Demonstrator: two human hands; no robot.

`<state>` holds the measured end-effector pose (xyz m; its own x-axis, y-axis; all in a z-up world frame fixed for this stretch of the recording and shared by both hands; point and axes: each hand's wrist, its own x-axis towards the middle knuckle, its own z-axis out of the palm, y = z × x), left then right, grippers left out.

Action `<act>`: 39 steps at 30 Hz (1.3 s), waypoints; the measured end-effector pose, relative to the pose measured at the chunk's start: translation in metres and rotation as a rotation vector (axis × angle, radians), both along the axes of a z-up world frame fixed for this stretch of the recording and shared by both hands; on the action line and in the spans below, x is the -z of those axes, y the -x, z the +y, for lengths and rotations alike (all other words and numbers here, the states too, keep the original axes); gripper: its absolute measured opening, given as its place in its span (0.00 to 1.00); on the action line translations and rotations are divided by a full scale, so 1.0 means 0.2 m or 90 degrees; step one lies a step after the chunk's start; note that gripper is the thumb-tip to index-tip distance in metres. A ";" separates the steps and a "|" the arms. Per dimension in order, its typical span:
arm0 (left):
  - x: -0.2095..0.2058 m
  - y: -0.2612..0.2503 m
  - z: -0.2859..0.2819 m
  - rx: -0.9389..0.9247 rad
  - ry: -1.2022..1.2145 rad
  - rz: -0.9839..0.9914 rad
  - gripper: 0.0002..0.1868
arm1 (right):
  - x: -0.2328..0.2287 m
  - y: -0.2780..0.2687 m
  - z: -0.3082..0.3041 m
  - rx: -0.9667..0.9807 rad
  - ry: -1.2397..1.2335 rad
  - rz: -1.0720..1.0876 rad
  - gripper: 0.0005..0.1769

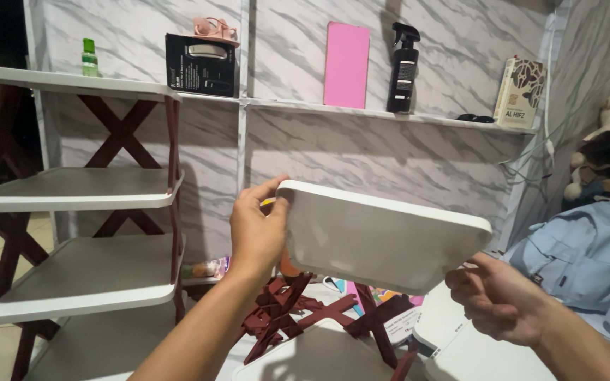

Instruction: The person assembles a small white shelf by hand, inserting maroon X-shaped supports into slots on the underside of a white shelf panel and pressing them into place. The person handles multiple support pieces and one shelf panel, aligning and seating each support without using tools.

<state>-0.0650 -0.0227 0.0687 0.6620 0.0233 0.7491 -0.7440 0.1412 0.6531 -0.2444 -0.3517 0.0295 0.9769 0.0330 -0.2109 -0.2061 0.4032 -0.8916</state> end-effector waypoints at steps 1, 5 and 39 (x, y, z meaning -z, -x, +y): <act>0.00 0.00 -0.01 0.018 0.006 0.026 0.16 | 0.00 0.01 -0.02 -0.022 -0.006 -0.009 0.29; -0.02 -0.01 -0.03 0.044 0.019 0.066 0.13 | 0.04 0.04 -0.10 0.245 0.178 0.046 0.29; -0.01 -0.55 -0.21 0.198 0.119 0.155 0.17 | 0.05 -0.26 -0.16 0.377 0.842 -0.191 0.17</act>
